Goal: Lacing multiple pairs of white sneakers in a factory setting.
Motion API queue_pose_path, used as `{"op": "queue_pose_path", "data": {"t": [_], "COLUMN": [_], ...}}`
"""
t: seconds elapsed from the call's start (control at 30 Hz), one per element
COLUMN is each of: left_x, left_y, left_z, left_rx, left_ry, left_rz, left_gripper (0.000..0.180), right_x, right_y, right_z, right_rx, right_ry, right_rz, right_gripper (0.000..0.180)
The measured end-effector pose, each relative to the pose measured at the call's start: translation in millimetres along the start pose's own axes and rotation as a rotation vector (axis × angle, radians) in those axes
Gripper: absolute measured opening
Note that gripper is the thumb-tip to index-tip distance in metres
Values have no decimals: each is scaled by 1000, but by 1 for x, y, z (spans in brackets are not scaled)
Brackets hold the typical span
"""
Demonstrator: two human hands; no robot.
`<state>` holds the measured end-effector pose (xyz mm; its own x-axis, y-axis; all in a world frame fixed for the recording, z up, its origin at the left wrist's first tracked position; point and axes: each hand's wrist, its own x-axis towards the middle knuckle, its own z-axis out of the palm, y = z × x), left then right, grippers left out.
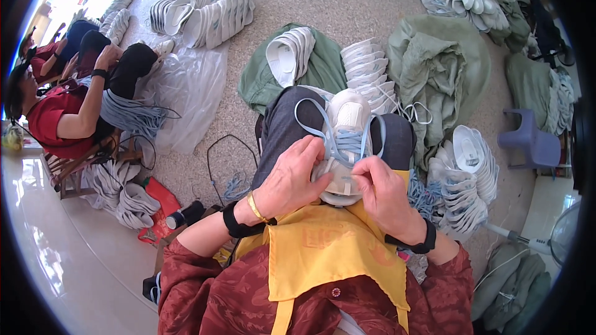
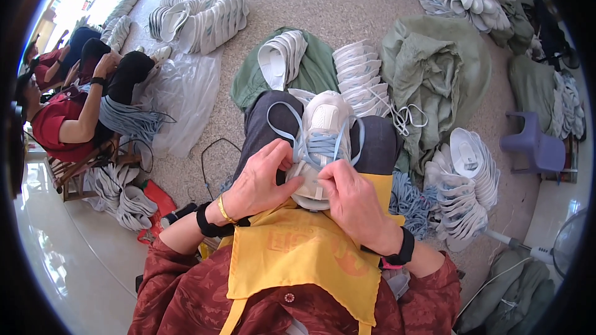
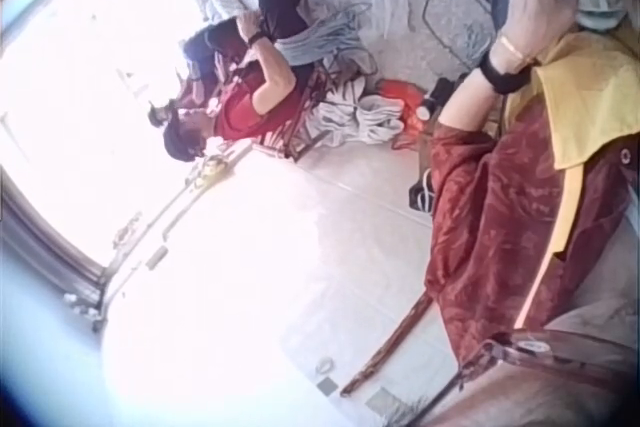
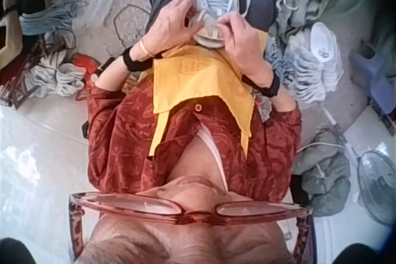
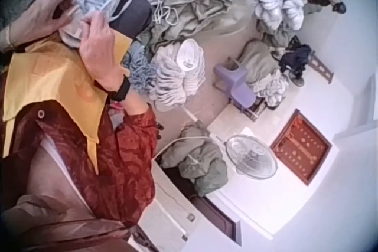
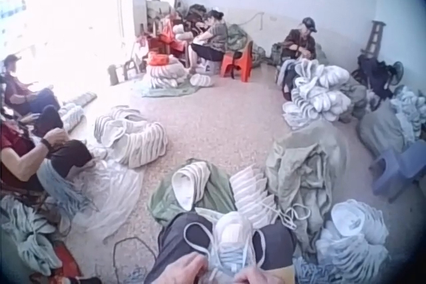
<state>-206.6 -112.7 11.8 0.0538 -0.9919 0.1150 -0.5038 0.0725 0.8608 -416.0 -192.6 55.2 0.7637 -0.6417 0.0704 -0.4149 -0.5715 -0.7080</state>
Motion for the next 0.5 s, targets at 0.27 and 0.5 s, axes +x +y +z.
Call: {"op": "queue_pose_path", "data": {"t": [0.27,0.5], "left_x": [-4,-6], "left_y": [-5,-9], "left_z": [6,7], "left_rx": [9,-28], "left_ry": [49,57], "left_rz": [62,48], "left_gripper": [23,22], "right_x": [19,26], "right_y": [5,6], "right_z": [28,40], "right_rx": [-20,-187], "right_ry": [37,32], "right_rz": [-99,-79], "right_gripper": [10,8]}}
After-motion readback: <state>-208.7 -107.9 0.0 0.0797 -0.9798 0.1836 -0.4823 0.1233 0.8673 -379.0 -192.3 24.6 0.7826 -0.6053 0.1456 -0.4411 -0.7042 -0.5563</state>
